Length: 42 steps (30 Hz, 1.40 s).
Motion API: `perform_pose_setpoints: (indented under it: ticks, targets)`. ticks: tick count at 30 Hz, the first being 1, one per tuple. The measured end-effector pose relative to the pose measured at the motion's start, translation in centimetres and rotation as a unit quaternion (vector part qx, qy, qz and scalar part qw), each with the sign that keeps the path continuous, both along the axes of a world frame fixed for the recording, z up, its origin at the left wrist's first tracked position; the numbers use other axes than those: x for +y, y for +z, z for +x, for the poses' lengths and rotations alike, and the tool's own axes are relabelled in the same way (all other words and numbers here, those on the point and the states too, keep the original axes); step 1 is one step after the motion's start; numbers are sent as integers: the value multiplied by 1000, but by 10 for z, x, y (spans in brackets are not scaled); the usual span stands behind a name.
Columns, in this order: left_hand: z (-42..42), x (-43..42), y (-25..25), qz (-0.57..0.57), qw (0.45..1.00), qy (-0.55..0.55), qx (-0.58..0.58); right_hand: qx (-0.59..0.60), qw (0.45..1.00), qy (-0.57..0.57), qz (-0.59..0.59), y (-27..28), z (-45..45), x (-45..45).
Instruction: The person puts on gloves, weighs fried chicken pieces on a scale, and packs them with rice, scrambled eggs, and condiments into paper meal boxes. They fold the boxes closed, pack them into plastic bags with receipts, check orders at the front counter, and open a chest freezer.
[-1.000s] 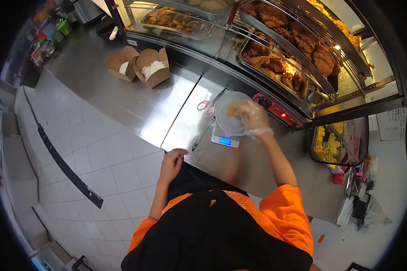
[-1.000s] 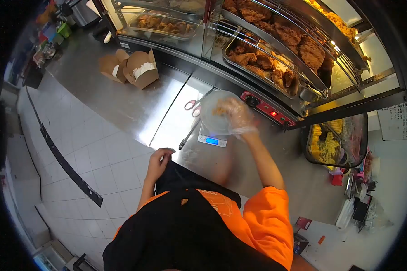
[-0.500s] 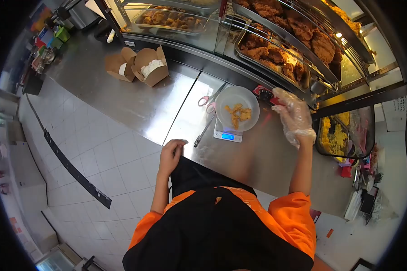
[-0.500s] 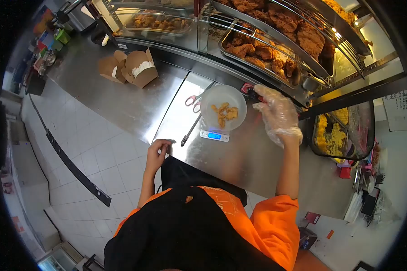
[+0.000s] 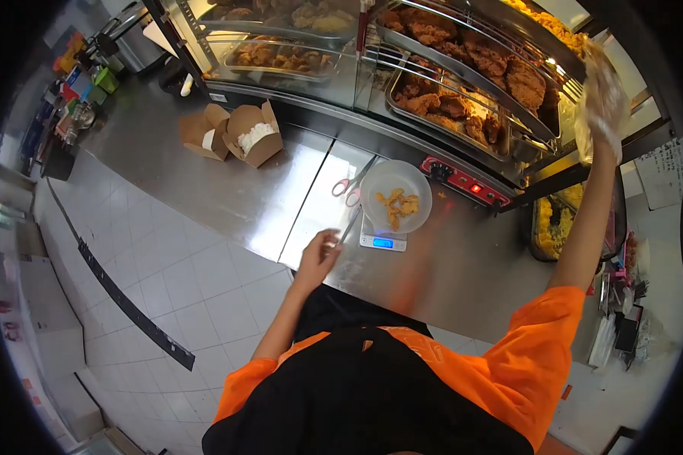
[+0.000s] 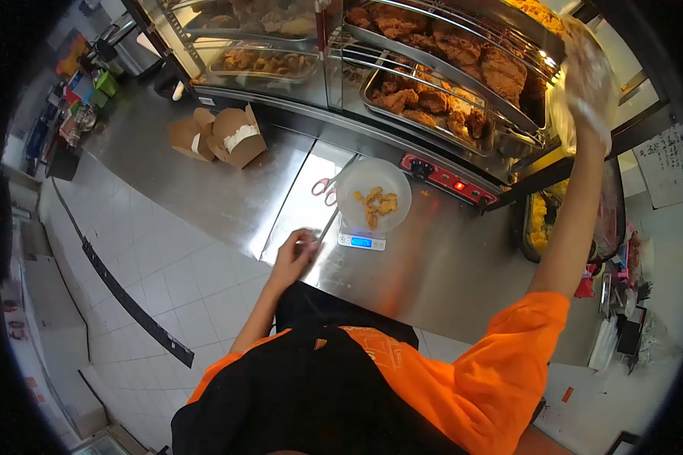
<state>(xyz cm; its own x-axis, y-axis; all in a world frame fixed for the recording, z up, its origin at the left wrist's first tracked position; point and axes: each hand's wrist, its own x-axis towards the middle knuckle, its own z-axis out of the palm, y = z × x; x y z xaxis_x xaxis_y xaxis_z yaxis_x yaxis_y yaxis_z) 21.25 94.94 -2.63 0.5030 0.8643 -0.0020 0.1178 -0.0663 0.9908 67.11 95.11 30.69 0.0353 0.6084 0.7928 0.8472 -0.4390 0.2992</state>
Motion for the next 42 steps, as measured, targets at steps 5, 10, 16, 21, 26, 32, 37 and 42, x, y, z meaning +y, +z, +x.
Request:
perform_pose_setpoints:
  ticks: [5, 10, 16, 21, 26, 32, 37, 42]
  targets:
    - [84, 39, -36, -47, 996, 66, 37, 168, 963, -129, -164, 16, 46, 55]
    - [86, 67, -47, -90, 989, 18, 113, 486, 841, 198, -132, -28, 228, 119]
    - [11, 96, 33, -238, 971, -1, -7, 193, 963, -37, -182, -21, 177, 86]
    - [-71, 167, 91, -41, 983, 176, -34, 143, 976, -45, -161, -19, 174, 84]
    - [-84, 208, 135, 235, 901, 332, 149, 109, 982, -52, -146, -22, 170, 83]
    - [-77, 217, 119, 402, 847, 202, 283, 77, 985, -66, -137, -21, 178, 81]
    - [-78, 196, 151, 314, 891, 270, 188, 170, 972, -62, -147, 2, 135, 90]
    - [-54, 165, 113, 154, 976, 137, -77, 311, 921, -101, -212, 51, -22, 95]
